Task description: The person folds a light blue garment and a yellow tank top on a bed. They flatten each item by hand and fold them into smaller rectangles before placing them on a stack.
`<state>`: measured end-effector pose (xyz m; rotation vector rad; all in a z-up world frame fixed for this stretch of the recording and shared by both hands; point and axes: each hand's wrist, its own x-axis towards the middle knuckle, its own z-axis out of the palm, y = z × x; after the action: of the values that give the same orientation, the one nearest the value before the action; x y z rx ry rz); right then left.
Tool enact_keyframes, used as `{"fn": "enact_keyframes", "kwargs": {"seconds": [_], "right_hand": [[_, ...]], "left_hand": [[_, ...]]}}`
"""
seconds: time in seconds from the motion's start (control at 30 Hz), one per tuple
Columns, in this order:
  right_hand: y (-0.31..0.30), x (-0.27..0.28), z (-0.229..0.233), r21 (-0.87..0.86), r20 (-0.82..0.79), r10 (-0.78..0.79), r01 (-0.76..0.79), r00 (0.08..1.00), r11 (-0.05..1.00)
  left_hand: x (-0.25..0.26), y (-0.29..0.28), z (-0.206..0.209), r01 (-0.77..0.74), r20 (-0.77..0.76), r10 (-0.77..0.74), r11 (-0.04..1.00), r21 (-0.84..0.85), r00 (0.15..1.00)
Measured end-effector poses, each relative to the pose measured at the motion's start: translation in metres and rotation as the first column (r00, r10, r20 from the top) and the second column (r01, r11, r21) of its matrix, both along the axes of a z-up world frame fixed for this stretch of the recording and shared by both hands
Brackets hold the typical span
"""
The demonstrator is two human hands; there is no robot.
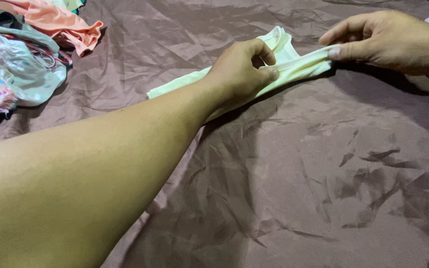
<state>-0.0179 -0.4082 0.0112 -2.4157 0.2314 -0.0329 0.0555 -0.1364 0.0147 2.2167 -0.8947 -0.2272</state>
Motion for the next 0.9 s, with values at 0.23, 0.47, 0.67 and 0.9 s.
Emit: {"fn": "enact_keyframes", "kwargs": {"seconds": [0.23, 0.47, 0.67, 0.9], "right_hand": [[0.008, 0.004, 0.002, 0.03, -0.025, -0.089, 0.09, 0.996, 0.995], [0.015, 0.001, 0.006, -0.251, 0.052, -0.051, 0.062, 0.997, 0.966], [0.032, -0.007, 0.01, -0.307, 0.13, -0.045, 0.083, 0.99, 0.948], [0.02, 0.0, -0.003, -0.59, -0.031, -0.075, 0.042, 0.997, 0.806]], "left_hand": [[0.004, -0.001, -0.007, -0.008, 0.152, 0.017, 0.998, -0.063, 0.988], [-0.004, 0.007, -0.026, -0.053, 0.555, 0.063, 0.998, -0.035, 0.829], [-0.011, 0.014, -0.021, -0.153, 0.487, 0.147, 0.988, -0.027, 0.861], [-0.009, 0.011, -0.013, -0.296, 0.367, 0.225, 0.944, 0.148, 0.902]]}}
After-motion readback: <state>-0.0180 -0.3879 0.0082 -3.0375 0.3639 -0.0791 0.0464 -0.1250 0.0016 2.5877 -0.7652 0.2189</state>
